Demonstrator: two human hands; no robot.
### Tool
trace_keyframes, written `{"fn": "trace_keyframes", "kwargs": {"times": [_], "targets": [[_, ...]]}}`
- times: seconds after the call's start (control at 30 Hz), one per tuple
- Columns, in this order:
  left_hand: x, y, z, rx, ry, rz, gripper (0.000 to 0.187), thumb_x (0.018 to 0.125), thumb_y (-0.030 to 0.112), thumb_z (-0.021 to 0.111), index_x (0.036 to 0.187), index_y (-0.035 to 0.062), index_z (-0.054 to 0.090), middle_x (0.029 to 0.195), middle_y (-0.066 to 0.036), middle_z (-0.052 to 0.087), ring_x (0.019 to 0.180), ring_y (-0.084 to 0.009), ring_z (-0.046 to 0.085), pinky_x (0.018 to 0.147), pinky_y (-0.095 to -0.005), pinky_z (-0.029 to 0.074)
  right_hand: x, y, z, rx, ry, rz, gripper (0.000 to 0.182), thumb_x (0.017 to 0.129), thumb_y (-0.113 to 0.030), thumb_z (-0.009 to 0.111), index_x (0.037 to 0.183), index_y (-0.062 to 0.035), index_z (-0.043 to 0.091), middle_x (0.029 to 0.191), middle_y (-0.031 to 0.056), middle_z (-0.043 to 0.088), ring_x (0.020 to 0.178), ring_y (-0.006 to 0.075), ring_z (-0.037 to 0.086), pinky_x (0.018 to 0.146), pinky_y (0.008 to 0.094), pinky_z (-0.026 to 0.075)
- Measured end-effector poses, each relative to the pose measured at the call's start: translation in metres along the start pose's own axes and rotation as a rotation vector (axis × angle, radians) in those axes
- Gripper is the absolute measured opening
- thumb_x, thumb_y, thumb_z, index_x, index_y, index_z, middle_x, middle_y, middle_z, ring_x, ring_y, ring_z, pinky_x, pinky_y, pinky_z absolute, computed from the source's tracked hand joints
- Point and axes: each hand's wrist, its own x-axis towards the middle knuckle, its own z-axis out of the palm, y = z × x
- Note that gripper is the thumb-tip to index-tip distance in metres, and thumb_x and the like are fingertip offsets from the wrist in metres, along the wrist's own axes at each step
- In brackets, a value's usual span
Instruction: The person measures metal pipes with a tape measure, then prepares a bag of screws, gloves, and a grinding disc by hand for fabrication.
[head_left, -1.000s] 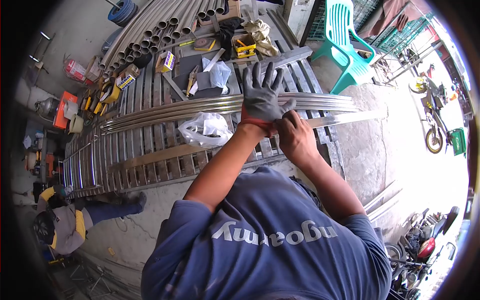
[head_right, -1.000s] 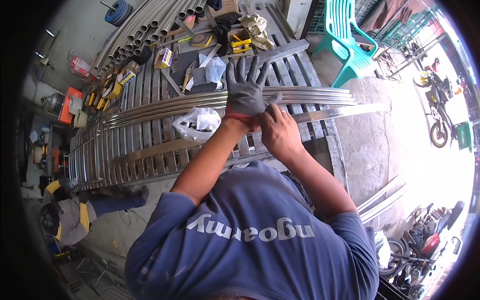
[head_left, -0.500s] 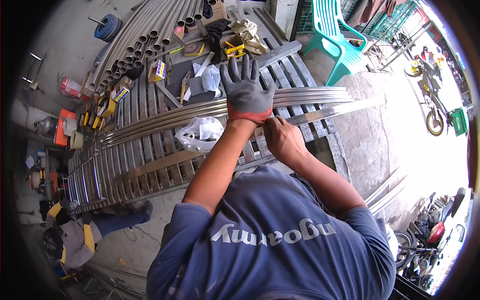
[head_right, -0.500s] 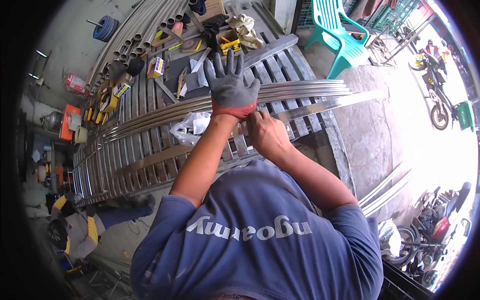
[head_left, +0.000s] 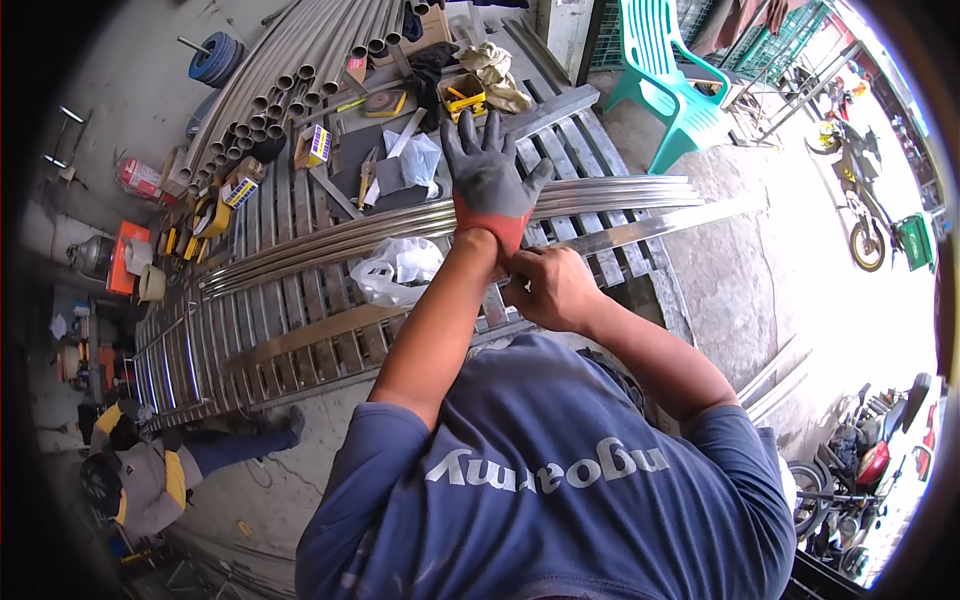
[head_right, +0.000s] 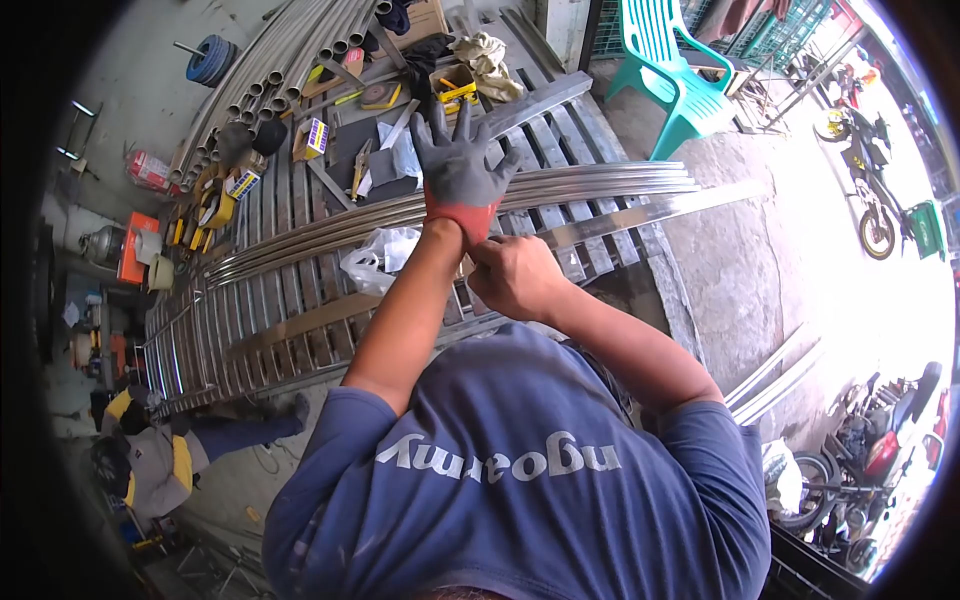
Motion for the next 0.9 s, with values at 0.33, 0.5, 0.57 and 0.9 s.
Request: {"fn": "trace_keyframes", "kwargs": {"times": [0.33, 0.5, 0.57, 0.9], "targets": [[-0.023, -0.006, 0.016, -0.066, -0.003, 0.207, 0.084, 0.105, 0.069, 0.047, 0.173, 0.0199, 0.043, 0.179, -0.024, 0.034, 0.165, -0.0556, 0.025, 0.133, -0.0703, 0.002, -0.008, -0.003, 0.011, 0.068, -0.051, -0.044, 0.018, 0.087, -0.019, 0.072, 0.098, -0.0047, 0.069, 0.082, 0.0204, 0.072, 0.080, 0.0443, 0.073, 0.071, 0.0549, 0.058], [-0.029, -0.007, 0.002, -0.126, -0.039, 0.259, 0.081, 0.099, 0.071, 0.056, 0.165, 0.0235, 0.056, 0.181, -0.023, 0.030, 0.165, -0.0585, 0.022, 0.130, -0.0741, 0.000, -0.002, 0.001, -0.018, 0.103, -0.007, 0.020, 0.017, 0.091, -0.018, 0.072, 0.102, -0.0043, 0.072, 0.087, 0.0189, 0.074, 0.082, 0.0419, 0.074, 0.074, 0.0521, 0.059], [-0.036, -0.011, -0.006, -0.164, -0.072, 0.273, 0.081, 0.096, 0.075, 0.056, 0.159, 0.0233, 0.063, 0.180, -0.022, 0.032, 0.165, -0.0574, 0.021, 0.131, -0.0752, -0.001, -0.001, 0.014, -0.033, 0.137, 0.150, 0.062, 0.015, 0.095, -0.014, 0.077, 0.095, -0.0009, 0.070, 0.086, 0.0179, 0.069, 0.079, 0.0375, 0.070, 0.071, 0.0463, 0.055], [-0.060, -0.002, -0.035, -0.597, 0.021, 0.475, 0.068, 0.092, 0.080, 0.066, 0.132, 0.0283, 0.084, 0.183, -0.025, 0.022, 0.164, -0.0647, 0.010, 0.127, -0.0777, -0.006, -0.001, 0.065, -0.082, 1.106, -0.082, 0.366, 0.026, 0.101, -0.007, 0.082, 0.122, 0.0052, 0.072, 0.110, 0.0120, 0.079, 0.098, 0.0210, 0.079, 0.085, 0.0350, 0.068]]}}
